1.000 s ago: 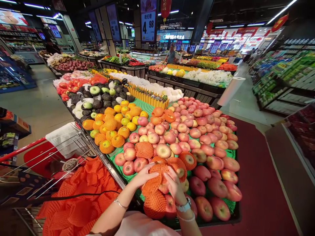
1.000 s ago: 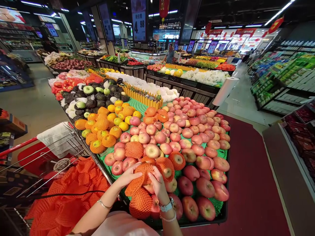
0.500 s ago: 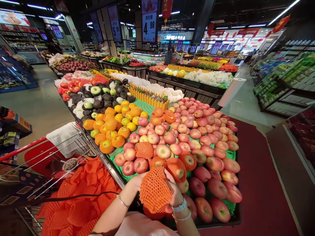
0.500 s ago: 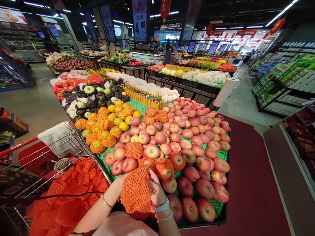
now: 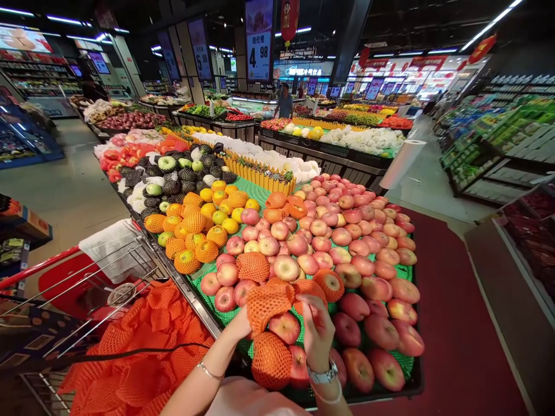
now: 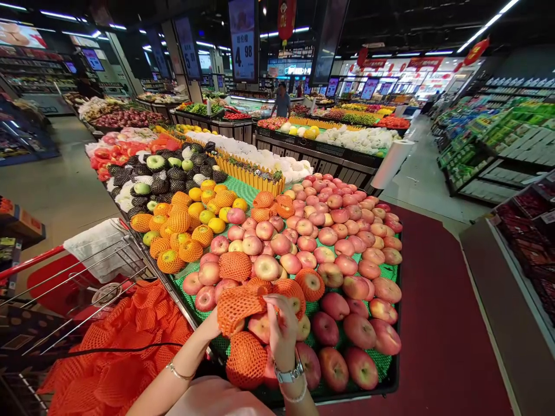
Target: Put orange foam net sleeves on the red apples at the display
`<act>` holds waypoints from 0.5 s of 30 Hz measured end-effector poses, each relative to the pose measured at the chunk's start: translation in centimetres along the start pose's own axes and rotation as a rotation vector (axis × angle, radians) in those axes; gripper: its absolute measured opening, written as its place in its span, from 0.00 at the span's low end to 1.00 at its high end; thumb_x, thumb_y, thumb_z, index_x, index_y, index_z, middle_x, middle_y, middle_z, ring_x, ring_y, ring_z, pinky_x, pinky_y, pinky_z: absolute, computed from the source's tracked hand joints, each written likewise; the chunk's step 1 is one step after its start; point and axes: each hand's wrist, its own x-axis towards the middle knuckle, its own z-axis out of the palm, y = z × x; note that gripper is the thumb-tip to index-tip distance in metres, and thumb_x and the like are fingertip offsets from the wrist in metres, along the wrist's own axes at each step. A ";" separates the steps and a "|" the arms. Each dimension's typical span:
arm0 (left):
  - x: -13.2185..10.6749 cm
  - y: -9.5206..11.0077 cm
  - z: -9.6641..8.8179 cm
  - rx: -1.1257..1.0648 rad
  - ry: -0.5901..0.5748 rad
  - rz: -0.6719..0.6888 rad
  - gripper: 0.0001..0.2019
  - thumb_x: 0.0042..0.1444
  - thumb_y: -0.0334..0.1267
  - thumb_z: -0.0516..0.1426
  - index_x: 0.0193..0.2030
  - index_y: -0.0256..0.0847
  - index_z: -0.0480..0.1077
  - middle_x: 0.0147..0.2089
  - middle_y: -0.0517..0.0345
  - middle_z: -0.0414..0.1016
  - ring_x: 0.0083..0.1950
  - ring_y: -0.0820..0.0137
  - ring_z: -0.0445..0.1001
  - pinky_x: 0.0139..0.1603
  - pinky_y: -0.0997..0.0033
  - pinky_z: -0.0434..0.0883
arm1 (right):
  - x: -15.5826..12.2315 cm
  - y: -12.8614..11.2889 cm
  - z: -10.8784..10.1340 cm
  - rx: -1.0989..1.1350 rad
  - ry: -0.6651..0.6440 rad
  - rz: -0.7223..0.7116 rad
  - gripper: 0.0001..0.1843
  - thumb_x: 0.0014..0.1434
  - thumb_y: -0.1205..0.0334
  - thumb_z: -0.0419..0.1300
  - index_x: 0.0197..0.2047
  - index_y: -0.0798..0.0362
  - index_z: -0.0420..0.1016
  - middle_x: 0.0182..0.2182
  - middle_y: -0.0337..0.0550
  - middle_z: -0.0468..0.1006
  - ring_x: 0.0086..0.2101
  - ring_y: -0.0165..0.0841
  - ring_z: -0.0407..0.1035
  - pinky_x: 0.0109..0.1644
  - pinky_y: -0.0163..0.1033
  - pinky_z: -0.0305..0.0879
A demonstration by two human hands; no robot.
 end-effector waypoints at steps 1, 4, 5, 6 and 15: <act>-0.2 0.2 0.0 0.038 -0.011 0.012 0.17 0.42 0.50 0.70 0.35 0.43 0.77 0.41 0.52 0.83 0.52 0.52 0.75 0.63 0.48 0.70 | 0.2 -0.2 -0.2 -0.010 -0.064 -0.018 0.09 0.65 0.60 0.55 0.41 0.48 0.77 0.40 0.46 0.81 0.42 0.39 0.75 0.50 0.45 0.75; -0.6 0.8 0.2 0.187 0.006 0.065 0.13 0.46 0.48 0.66 0.34 0.42 0.77 0.40 0.51 0.83 0.51 0.53 0.75 0.64 0.48 0.68 | 0.6 -0.5 -0.2 -0.036 -0.282 -0.025 0.11 0.60 0.66 0.54 0.37 0.49 0.79 0.36 0.43 0.82 0.37 0.38 0.76 0.43 0.42 0.77; -0.5 1.0 0.4 0.231 0.031 0.082 0.12 0.48 0.48 0.64 0.34 0.42 0.77 0.40 0.51 0.83 0.51 0.53 0.75 0.64 0.47 0.67 | 0.7 -0.5 -0.2 -0.041 -0.334 -0.019 0.12 0.57 0.68 0.54 0.37 0.49 0.79 0.34 0.42 0.82 0.35 0.38 0.77 0.41 0.40 0.77; -0.4 1.2 0.5 0.263 0.059 0.094 0.12 0.49 0.48 0.63 0.35 0.42 0.77 0.40 0.51 0.83 0.51 0.53 0.75 0.64 0.46 0.67 | 0.8 -0.4 -0.2 -0.044 -0.382 -0.013 0.14 0.55 0.69 0.54 0.38 0.49 0.80 0.34 0.41 0.83 0.34 0.37 0.77 0.40 0.39 0.77; -0.8 1.9 1.1 0.361 0.105 0.133 0.16 0.52 0.49 0.60 0.38 0.40 0.78 0.42 0.50 0.84 0.50 0.54 0.77 0.64 0.49 0.68 | 1.6 -0.8 -0.3 -0.061 -0.705 0.082 0.36 0.52 0.75 0.54 0.64 0.48 0.68 0.58 0.46 0.74 0.58 0.40 0.69 0.65 0.48 0.65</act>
